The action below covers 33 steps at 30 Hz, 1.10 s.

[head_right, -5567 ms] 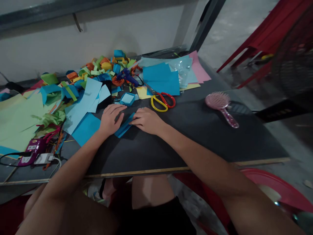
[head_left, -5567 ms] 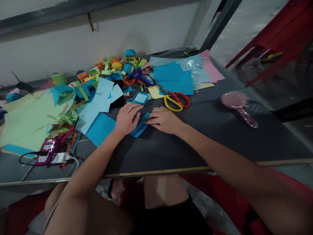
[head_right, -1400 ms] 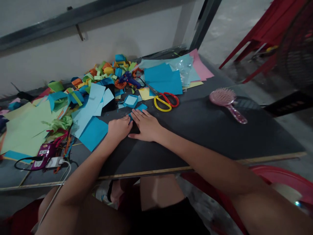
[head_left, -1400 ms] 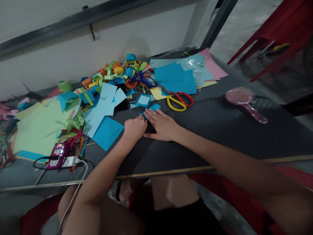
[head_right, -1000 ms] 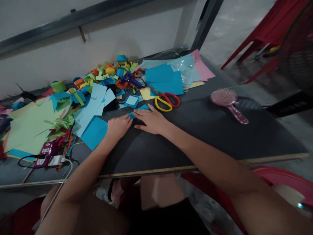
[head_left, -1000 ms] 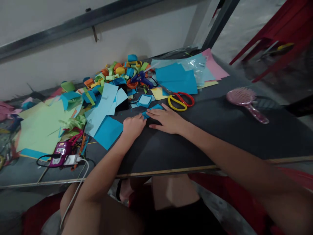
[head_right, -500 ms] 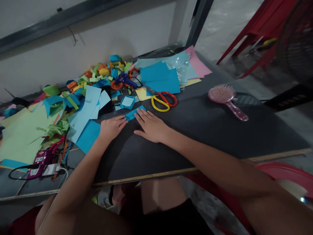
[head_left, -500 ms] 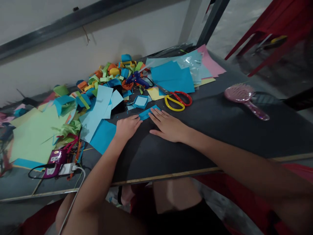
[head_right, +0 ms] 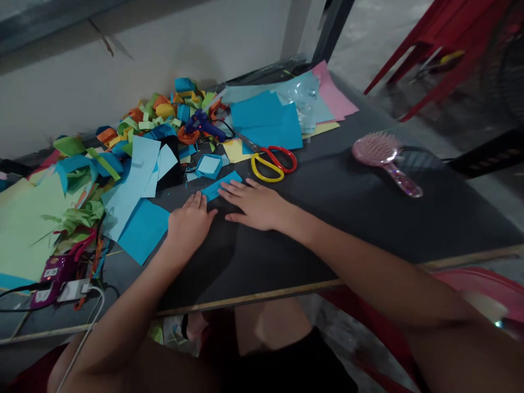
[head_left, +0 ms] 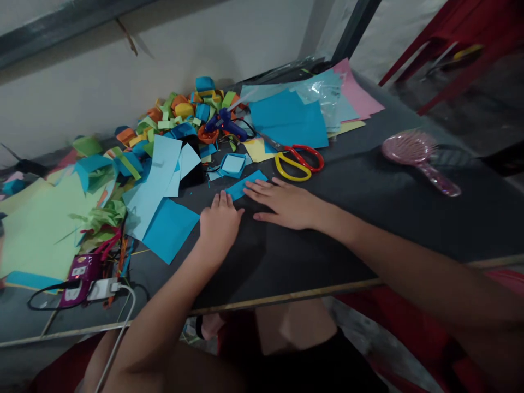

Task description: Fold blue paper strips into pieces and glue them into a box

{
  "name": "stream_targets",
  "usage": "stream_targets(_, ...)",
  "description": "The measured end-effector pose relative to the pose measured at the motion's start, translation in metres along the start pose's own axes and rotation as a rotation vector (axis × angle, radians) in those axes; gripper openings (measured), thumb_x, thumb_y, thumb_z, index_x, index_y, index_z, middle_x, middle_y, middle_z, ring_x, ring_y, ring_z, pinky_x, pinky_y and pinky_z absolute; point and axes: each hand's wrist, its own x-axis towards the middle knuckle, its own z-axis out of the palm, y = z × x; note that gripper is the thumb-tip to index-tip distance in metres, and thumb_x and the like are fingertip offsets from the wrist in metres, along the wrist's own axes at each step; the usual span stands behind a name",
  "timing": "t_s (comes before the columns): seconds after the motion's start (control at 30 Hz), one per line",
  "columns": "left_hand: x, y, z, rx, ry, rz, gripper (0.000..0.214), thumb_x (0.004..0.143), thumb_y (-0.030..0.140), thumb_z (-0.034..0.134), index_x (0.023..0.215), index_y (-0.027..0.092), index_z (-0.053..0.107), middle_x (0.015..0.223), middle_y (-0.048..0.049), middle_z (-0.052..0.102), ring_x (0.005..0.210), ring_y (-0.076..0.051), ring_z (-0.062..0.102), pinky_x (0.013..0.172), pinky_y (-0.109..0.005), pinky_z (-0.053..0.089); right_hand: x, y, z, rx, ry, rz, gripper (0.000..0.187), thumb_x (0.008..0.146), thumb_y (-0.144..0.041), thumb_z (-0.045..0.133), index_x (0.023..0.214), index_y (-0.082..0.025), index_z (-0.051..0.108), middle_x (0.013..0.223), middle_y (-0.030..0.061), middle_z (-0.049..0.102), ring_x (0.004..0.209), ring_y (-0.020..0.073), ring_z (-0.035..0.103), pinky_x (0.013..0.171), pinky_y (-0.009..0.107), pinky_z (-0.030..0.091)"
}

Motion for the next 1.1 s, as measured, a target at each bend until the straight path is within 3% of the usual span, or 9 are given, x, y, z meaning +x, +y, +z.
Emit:
stream_targets(0.07, -0.005, 0.007, 0.001, 0.044, -0.010, -0.046, 0.047, 0.099, 0.031, 0.045, 0.136, 0.003, 0.053, 0.142, -0.0235, 0.050, 0.132, -0.032, 0.051, 0.087, -0.038, 0.054, -0.002, 0.013, -0.005, 0.006, -0.058, 0.031, 0.069, 0.096, -0.057, 0.036, 0.153, -0.019, 0.030, 0.157, 0.0099, 0.031, 0.145, 0.0334, 0.030, 0.114, 0.060, 0.031)
stream_targets(0.17, -0.006, 0.007, 0.005, 0.048, 0.045, 0.005, 0.046, 0.098, 0.030, 0.046, 0.131, 0.000, 0.056, 0.136, -0.0250, 0.056, 0.128, -0.033, 0.054, 0.093, -0.042, 0.050, -0.002, 0.023, -0.011, 0.013, -0.074, 0.049, 0.067, 0.095, -0.055, 0.039, 0.152, -0.021, 0.032, 0.156, 0.0082, 0.035, 0.144, 0.0327, 0.032, 0.113, 0.058, 0.034)
stream_targets(0.33, 0.009, -0.012, 0.011, -0.014, 0.228, 0.107, 0.031, 0.095, 0.030, 0.053, 0.101, 0.005, 0.071, 0.103, -0.0196, 0.071, 0.115, -0.032, 0.060, 0.095, -0.044, 0.047, 0.007, 0.021, -0.015, -0.012, 0.110, 0.066, 0.043, 0.096, -0.042, 0.048, 0.134, -0.026, 0.060, 0.136, 0.0037, 0.061, 0.126, 0.0262, 0.056, 0.103, 0.045, 0.047)
stream_targets(0.47, 0.017, -0.023, 0.017, -0.128, 0.247, 0.210, 0.026, 0.096, 0.029, 0.051, 0.110, 0.014, 0.068, 0.109, -0.0120, 0.069, 0.111, -0.026, 0.060, 0.089, -0.037, 0.049, 0.014, 0.023, -0.013, -0.041, 0.239, 0.089, 0.031, 0.096, -0.037, 0.049, 0.112, -0.029, 0.074, 0.108, 0.0006, 0.075, 0.103, 0.0221, 0.065, 0.086, 0.037, 0.052)
stream_targets(0.6, 0.018, -0.029, 0.021, -0.205, 0.205, 0.284, 0.028, 0.097, 0.025, 0.048, 0.117, 0.018, 0.065, 0.114, -0.0091, 0.067, 0.106, -0.023, 0.061, 0.088, -0.035, 0.049, 0.015, 0.019, -0.012, -0.056, 0.282, 0.043, 0.035, 0.099, -0.036, 0.042, 0.102, -0.029, 0.076, 0.102, 0.0008, 0.076, 0.098, 0.0223, 0.064, 0.084, 0.038, 0.050)
stream_targets(0.8, 0.021, -0.032, 0.025, -0.426, 0.218, 0.209, 0.025, 0.096, 0.029, 0.050, 0.106, 0.020, 0.072, 0.103, -0.0060, 0.073, 0.097, -0.020, 0.065, 0.086, -0.033, 0.051, 0.015, 0.011, -0.010, 0.020, 0.273, 0.026, 0.037, 0.098, -0.034, 0.038, 0.096, -0.020, 0.072, 0.095, 0.0096, 0.072, 0.094, 0.0247, 0.061, 0.080, 0.038, 0.048)
stream_targets(0.93, 0.023, -0.033, 0.026, -0.507, 0.196, 0.109, 0.024, 0.095, 0.033, 0.054, 0.104, 0.025, 0.075, 0.093, -0.0030, 0.074, 0.092, -0.019, 0.065, 0.082, -0.032, 0.052, 0.020, 0.014, -0.004, 0.155, 0.301, 0.116, 0.029, 0.095, -0.036, 0.044, 0.095, -0.019, 0.068, 0.093, 0.0104, 0.070, 0.091, 0.0257, 0.059, 0.077, 0.038, 0.047)
stream_targets(1.1, 0.023, -0.030, 0.024, -0.499, 0.190, 0.048, 0.024, 0.095, 0.031, 0.053, 0.102, 0.022, 0.074, 0.092, -0.0037, 0.074, 0.092, -0.021, 0.063, 0.082, -0.033, 0.050, 0.021, 0.014, 0.000, 0.193, 0.320, 0.216, 0.018, 0.091, -0.033, 0.054, 0.089, -0.021, 0.067, 0.087, 0.0078, 0.067, 0.087, 0.0250, 0.058, 0.077, 0.038, 0.046)
